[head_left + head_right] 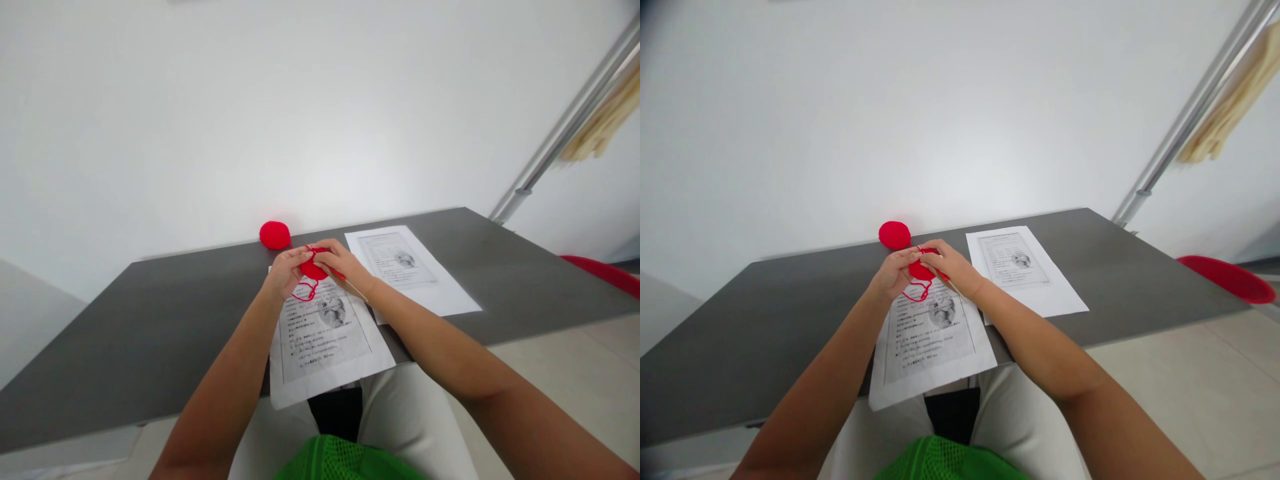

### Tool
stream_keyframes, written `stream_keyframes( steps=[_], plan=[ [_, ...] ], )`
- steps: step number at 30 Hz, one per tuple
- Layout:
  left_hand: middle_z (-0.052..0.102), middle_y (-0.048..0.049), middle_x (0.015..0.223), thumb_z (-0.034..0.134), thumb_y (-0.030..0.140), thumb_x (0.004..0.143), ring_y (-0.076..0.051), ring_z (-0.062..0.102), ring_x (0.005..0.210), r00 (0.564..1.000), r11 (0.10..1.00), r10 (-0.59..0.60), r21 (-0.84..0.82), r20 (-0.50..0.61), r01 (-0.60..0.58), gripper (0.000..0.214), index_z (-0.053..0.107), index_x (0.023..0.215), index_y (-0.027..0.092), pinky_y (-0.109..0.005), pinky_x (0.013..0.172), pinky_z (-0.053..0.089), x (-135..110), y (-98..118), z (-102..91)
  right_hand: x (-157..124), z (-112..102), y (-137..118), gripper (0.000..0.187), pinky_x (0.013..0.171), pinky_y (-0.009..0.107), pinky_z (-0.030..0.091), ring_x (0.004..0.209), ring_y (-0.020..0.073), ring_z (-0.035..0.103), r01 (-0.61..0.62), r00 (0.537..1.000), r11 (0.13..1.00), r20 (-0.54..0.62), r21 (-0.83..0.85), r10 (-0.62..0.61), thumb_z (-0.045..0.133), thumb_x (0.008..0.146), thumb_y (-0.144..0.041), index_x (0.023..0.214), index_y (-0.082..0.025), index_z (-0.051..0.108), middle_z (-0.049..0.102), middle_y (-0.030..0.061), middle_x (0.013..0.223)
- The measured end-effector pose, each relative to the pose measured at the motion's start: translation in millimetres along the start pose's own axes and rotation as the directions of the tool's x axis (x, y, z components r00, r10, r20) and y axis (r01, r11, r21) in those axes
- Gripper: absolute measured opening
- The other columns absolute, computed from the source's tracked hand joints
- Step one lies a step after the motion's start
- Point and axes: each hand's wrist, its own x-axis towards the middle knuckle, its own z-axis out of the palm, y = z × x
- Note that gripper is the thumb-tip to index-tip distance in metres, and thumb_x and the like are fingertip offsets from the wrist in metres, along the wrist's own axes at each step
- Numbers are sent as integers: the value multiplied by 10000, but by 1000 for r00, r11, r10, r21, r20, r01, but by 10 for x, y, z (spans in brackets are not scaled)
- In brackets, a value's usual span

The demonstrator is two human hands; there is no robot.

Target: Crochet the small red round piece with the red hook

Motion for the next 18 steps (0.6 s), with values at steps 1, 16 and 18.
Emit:
stream_keyframes(
  steps=[1, 16, 18],
  plan=[
    [714, -68, 732, 761, 152, 572, -149, 655, 662, 1000, 1000, 24, 8, -19, -24, 258, 698, 815, 92, -269, 704, 509, 6, -9, 9, -2, 15, -3, 197, 886, 343, 502, 1022, 180, 574, -8, 1000, 1000, -5, -16, 8, 443, 922, -265, 1062, -225, 576, 569, 59, 1114],
    [636, -18, 718, 660, 243, 662, -143, 578, 672, 955, 609, 297, 769, 8, -196, 433, 677, 1064, 86, -289, 698, 469, 104, 42, -276, 46, 8, 54, 80, 853, 349, 455, 915, 189, 575, 25, 997, 998, -68, -64, -30, 553, 888, -246, 857, -198, 609, 666, 62, 913],
    [650, -33, 747, 634, 230, 681, -153, 585, 700, 942, 519, 335, 826, 38, -218, 389, 686, 1042, 93, -296, 715, 471, 110, 60, -303, 44, 6, 57, 78, 819, 333, 460, 875, 183, 592, -59, 997, 998, -56, -22, 57, 573, 871, -244, 851, -198, 633, 678, 50, 876]
  ],
)
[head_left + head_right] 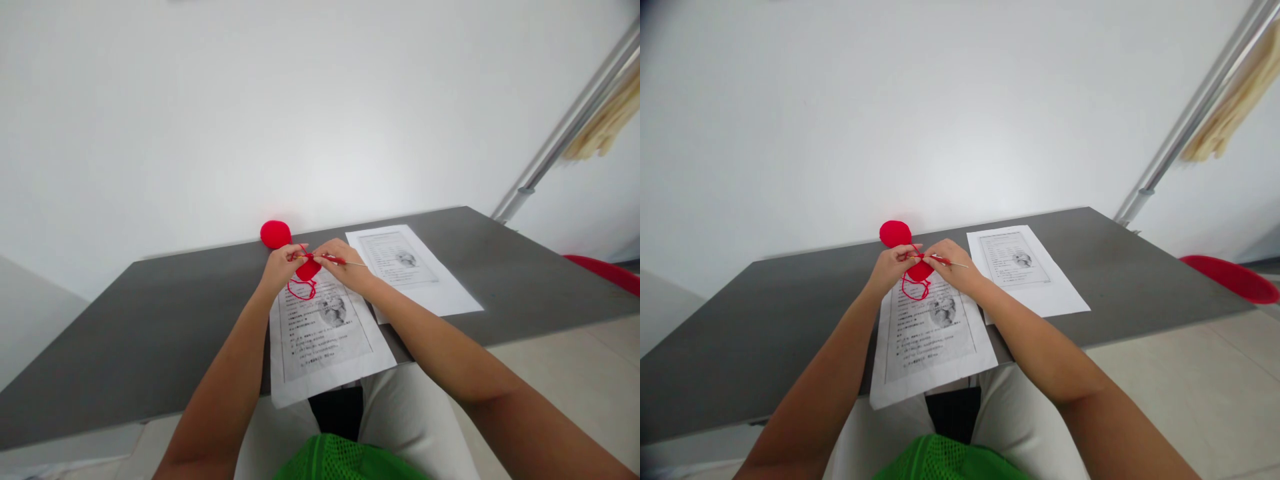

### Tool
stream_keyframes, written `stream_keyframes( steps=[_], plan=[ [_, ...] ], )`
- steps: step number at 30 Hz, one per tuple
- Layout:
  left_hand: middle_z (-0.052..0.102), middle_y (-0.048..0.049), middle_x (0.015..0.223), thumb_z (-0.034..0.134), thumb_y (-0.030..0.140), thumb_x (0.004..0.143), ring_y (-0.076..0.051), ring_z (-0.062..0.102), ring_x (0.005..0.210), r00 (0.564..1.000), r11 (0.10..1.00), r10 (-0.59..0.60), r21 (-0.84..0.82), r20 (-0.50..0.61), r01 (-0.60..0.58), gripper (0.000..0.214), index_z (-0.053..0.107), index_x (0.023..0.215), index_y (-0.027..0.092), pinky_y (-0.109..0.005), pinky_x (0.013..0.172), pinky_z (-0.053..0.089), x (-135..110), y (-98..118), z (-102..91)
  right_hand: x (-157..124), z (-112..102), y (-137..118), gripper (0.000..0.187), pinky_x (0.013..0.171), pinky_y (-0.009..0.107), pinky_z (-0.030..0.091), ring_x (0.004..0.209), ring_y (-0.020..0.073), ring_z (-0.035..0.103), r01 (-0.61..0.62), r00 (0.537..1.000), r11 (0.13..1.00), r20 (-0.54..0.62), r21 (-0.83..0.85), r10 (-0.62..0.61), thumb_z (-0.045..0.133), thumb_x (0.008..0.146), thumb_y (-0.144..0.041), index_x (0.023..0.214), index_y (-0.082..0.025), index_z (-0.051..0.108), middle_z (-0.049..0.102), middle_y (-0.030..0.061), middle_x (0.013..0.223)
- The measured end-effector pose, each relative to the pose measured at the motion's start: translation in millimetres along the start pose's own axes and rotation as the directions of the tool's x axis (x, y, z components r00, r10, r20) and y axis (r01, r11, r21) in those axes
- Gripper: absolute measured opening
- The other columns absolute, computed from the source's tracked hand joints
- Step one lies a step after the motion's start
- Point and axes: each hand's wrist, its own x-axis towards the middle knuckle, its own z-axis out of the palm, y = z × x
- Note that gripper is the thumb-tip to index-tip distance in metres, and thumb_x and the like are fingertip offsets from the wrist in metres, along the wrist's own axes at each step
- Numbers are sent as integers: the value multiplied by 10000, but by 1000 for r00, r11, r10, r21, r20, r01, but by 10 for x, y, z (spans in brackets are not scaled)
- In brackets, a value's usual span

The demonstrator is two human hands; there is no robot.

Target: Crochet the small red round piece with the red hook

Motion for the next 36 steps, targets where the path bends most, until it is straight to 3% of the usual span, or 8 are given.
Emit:
stream_keyframes(
  steps=[3, 6, 14, 17, 20, 26, 33, 36],
  plan=[
    [674, -56, 820, 605, 201, 699, -166, 594, 757, 996, 984, 84, 156, -1, -83, 306, 706, 977, 122, -302, 751, 467, 8, -16, -26, 9, -19, -26, 100, 749, 304, 461, 779, 163, 605, -172, 985, 980, 54, 100, 167, 576, 856, -243, 828, -184, 653, 678, 35, 811],
    [684, -57, 867, 588, 192, 715, -169, 600, 786, 991, 965, 128, 228, 29, -131, 258, 711, 938, 154, -301, 767, 461, 5, -21, -37, 32, -53, -54, 123, 713, 279, 456, 727, 141, 596, -275, 961, 932, 97, 236, 259, 579, 839, -259, 793, -171, 653, 663, 19, 766],
    [693, -71, 958, 589, 201, 718, -174, 610, 820, 990, 975, 127, 176, 67, -137, 214, 704, 892, 155, -310, 791, 465, 0, -13, -37, 74, -87, -24, 154, 725, 287, 483, 708, 133, 596, -454, 883, 709, 162, 540, 441, 671, 722, -309, 710, -158, 642, 641, 8, 706],
    [692, -64, 939, 591, 212, 716, -175, 607, 813, 988, 976, 131, 166, 78, -143, 223, 706, 901, 163, -312, 782, 466, 1, -18, -41, 80, -94, -25, 141, 731, 292, 489, 711, 136, 603, -467, 873, 682, 169, 564, 458, 673, 706, -295, 696, -160, 636, 645, 7, 700],
    [675, -56, 877, 591, 226, 716, -174, 600, 791, 988, 975, 125, 171, 89, -139, 269, 705, 951, 160, -307, 759, 461, -3, -17, -46, 82, -116, -51, 127, 725, 290, 477, 701, 136, 596, -469, 877, 719, 170, 513, 450, 660, 720, -280, 701, -157, 636, 639, 6, 694],
    [666, -48, 838, 596, 234, 706, -180, 599, 793, 987, 978, 105, 168, 123, -125, 260, 716, 927, 170, -303, 765, 452, -10, -11, -41, 84, -171, -110, 119, 656, 260, 414, 665, 130, 556, -321, 941, 930, 171, 178, 292, 599, 794, -242, 737, -157, 658, 637, 7, 685],
    [685, -72, 886, 599, 218, 711, -187, 608, 818, 983, 979, 114, 154, 144, -136, 236, 719, 902, 148, -308, 797, 451, -7, -23, -31, 77, -197, -138, 117, 664, 249, 404, 683, 128, 571, -201, 955, 978, 233, 49, 184, 559, 813, -185, 773, -153, 665, 664, 19, 744],
    [687, -81, 904, 607, 233, 712, -191, 611, 832, 986, 985, 96, 128, 135, -113, 254, 715, 923, 142, -311, 801, 457, -2, -37, -30, 82, -186, -136, 114, 680, 260, 411, 685, 129, 566, -239, 957, 965, 196, 106, 216, 567, 802, -189, 752, -152, 662, 657, 20, 728]
  ],
)
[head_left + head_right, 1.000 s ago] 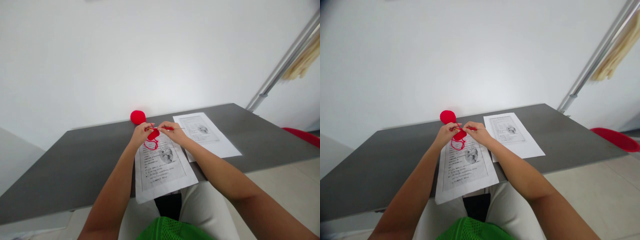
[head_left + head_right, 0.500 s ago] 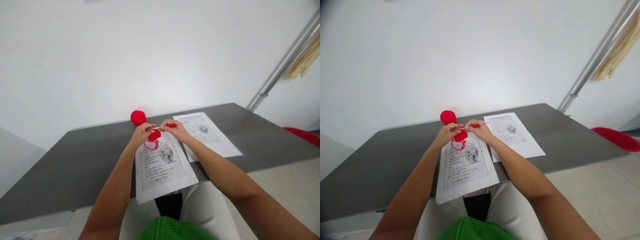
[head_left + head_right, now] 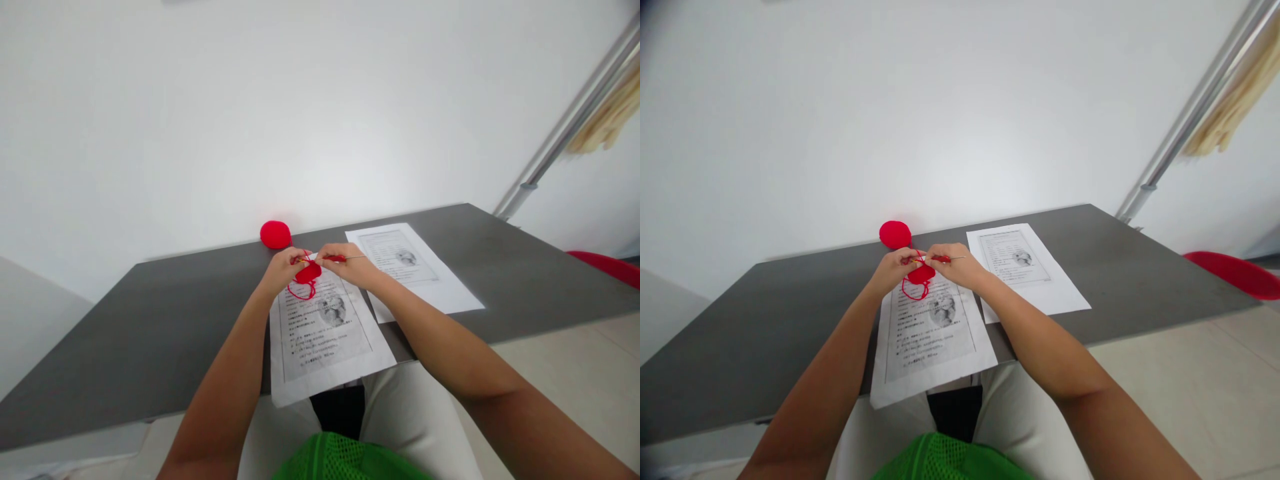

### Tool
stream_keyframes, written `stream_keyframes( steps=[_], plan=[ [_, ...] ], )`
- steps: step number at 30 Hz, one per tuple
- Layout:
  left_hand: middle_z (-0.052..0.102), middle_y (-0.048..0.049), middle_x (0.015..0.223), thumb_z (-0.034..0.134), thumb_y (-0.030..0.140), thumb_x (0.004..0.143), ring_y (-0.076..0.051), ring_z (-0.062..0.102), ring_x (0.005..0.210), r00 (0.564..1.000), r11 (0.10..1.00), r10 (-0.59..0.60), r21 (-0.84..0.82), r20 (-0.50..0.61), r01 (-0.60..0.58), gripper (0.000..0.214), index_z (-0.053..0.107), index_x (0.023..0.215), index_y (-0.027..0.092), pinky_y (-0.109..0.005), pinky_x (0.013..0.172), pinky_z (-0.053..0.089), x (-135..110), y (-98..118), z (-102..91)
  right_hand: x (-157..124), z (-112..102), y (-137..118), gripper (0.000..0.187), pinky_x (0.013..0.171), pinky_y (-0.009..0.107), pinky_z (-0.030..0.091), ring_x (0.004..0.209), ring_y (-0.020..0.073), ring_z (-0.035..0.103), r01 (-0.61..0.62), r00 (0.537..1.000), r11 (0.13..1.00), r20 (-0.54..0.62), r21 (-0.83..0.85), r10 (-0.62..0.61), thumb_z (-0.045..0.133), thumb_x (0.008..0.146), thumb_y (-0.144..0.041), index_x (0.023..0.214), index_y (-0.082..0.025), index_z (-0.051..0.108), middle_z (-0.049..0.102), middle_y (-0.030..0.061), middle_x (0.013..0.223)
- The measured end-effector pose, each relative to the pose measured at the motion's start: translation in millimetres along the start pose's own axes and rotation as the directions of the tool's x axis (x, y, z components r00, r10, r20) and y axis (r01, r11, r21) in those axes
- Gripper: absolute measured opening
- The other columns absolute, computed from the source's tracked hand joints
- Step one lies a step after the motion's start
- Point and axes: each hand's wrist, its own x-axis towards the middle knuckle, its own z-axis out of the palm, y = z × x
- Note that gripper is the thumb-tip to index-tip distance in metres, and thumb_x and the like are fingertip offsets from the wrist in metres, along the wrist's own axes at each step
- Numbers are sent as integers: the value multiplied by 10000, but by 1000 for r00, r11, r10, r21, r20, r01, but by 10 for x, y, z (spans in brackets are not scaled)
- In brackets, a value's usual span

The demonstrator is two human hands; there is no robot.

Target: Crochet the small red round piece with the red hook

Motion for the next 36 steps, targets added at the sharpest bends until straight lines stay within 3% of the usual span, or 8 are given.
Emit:
stream_keyframes(
  steps=[3, 7, 9, 15, 28, 31, 34, 36],
  plan=[
    [688, -86, 908, 618, 240, 702, -192, 611, 822, 999, 999, -41, -27, -22, 40, 275, 709, 941, 138, -319, 781, 470, 6, -19, 5, 22, 28, 26, 104, 688, 266, 432, 680, 128, 564, -92, 992, 973, -68, 211, 108, 601, 772, -225, 712, -152, 646, 637, 11, 695],
    [702, -100, 965, 633, 222, 673, -204, 626, 847, 997, 994, -71, -91, -29, 68, 251, 710, 895, 136, -336, 798, 480, 8, -33, 7, 38, 81, 69, 114, 689, 277, 472, 667, 129, 578, -187, 967, 872, -72, 453, 245, 642, 721, -258, 684, -153, 619, 623, 4, 674],
    [712, -97, 935, 644, 223, 659, -205, 635, 828, 995, 981, -103, -163, -7, 101, 256, 707, 890, 132, -338, 788, 485, 5, -28, 4, 27, 100, 71, 117, 691, 277, 472, 674, 130, 580, -166, 971, 889, -86, 426, 223, 637, 731, -261, 686, -155, 619, 623, 6, 685],
    [721, -80, 818, 710, 270, 620, -195, 646, 761, 980, 913, -192, -358, 46, 196, 302, 704, 881, 119, -331, 755, 492, -1, 11, -19, -20, 100, 17, 135, 706, 277, 456, 717, 141, 593, 30, 991, 989, -130, 147, -11, 574, 819, -260, 750, -172, 651, 662, 24, 756],
    [723, -77, 866, 635, 207, 642, -195, 635, 794, 995, 991, -94, -96, -27, 91, 177, 722, 788, 158, -326, 770, 492, 12, -53, 0, 6, -8, -5, 111, 669, 269, 424, 677, 133, 568, -40, 999, 995, -9, 86, 41, 607, 796, -230, 741, -157, 670, 648, 10, 697],
    [724, -76, 857, 659, 238, 631, -195, 637, 785, 992, 977, -123, -176, -16, 118, 185, 718, 784, 154, -324, 754, 493, 7, -39, -10, 22, -1, 12, 112, 683, 273, 452, 678, 128, 578, -79, 996, 966, -23, 247, 87, 634, 771, -249, 724, -152, 662, 646, 9, 690],
    [725, -72, 828, 698, 268, 614, -195, 644, 758, 983, 928, -182, -325, 38, 184, 212, 707, 785, 142, -330, 734, 496, -5, -28, -15, 44, 37, 63, 161, 698, 286, 504, 670, 128, 608, -158, 982, 843, -11, 514, 191, 684, 726, -300, 713, -145, 643, 649, 9, 680],
    [722, -60, 788, 718, 261, 603, -186, 644, 734, 973, 891, -217, -393, 77, 229, 207, 704, 773, 144, -329, 734, 492, -14, -25, -18, 49, 71, 92, 196, 722, 300, 527, 690, 134, 632, -176, 974, 775, -6, 607, 226, 712, 703, -332, 721, -150, 639, 667, 15, 701]
  ],
)
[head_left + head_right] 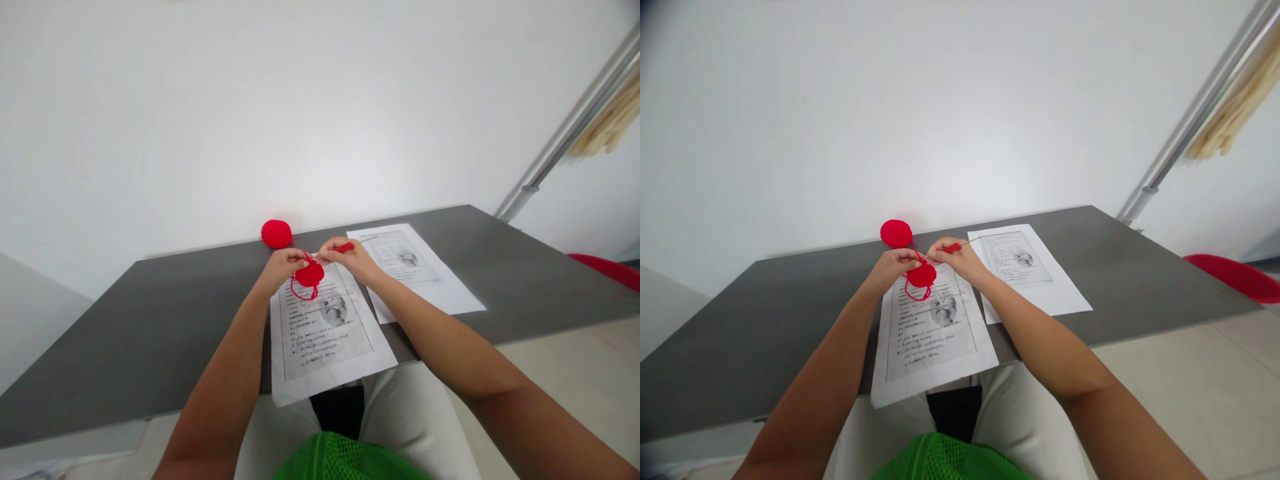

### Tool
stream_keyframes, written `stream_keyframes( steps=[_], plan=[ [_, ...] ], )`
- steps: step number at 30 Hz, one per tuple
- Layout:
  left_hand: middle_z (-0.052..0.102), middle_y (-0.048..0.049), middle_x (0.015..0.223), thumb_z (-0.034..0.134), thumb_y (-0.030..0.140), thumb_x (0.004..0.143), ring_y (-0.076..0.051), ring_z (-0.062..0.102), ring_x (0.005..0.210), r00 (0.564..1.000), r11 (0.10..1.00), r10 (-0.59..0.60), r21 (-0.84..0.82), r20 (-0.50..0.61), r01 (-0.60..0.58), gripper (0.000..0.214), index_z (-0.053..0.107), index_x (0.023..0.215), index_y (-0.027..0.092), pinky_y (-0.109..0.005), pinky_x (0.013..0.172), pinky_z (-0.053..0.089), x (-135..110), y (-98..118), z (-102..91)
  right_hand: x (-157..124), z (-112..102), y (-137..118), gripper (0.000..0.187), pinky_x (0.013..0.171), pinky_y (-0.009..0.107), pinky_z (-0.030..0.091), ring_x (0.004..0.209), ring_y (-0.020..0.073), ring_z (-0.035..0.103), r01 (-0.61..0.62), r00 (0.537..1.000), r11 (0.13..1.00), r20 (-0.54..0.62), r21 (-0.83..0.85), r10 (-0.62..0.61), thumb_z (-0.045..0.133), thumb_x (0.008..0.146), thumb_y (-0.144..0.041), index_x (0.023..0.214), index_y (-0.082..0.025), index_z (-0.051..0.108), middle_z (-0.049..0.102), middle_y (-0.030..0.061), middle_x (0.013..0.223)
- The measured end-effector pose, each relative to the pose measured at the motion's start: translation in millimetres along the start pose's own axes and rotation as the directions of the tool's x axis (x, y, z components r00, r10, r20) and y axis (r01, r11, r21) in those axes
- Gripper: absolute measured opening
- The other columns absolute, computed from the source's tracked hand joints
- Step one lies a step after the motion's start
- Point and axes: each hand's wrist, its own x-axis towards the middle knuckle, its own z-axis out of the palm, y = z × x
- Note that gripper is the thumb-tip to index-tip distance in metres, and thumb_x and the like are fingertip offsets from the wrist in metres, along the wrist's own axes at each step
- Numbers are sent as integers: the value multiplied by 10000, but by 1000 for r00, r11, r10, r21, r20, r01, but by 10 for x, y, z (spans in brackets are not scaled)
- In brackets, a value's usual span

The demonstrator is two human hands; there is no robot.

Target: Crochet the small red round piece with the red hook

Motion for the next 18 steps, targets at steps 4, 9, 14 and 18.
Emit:
stream_keyframes(
  steps=[4, 9, 14, 18],
  plan=[
    [715, -52, 757, 752, 226, 564, -168, 640, 711, 998, 990, -55, -128, 29, 59, 211, 705, 750, 139, -324, 748, 477, -21, 22, -11, -24, 25, 29, 217, 744, 305, 532, 724, 140, 646, 65, 998, 998, -14, 1, -65, 712, 722, -363, 743, -156, 651, 680, 24, 738],
    [712, -56, 724, 790, 201, 500, -159, 631, 658, 986, 955, -135, -253, 97, 156, 265, 712, 744, 134, -306, 678, 485, -59, 94, -37, -70, 37, 0, 197, 750, 312, 520, 781, 155, 644, 203, 979, 962, 18, -182, -203, 663, 786, -365, 768, -169, 674, 689, 43, 812],
    [706, -43, 699, 802, 185, 497, -142, 619, 631, 969, 933, -162, -292, 187, 212, 282, 719, 762, 137, -285, 660, 484, -95, 134, -44, -80, 37, 23, 161, 839, 351, 509, 889, 176, 653, 354, 935, 874, 133, -333, -328, 626, 832, -337, 832, -194, 700, 710, 66, 907],
    [713, -50, 756, 797, 191, 524, -133, 623, 682, 950, 941, -150, -254, 275, 222, 321, 726, 831, 124, -273, 719, 467, -93, 120, -20, -69, 13, 62, 155, 864, 359, 511, 939, 181, 648, 443, 896, 806, 235, -393, -378, 609, 849, -318, 870, -198, 705, 713, 83, 967]
  ],
)
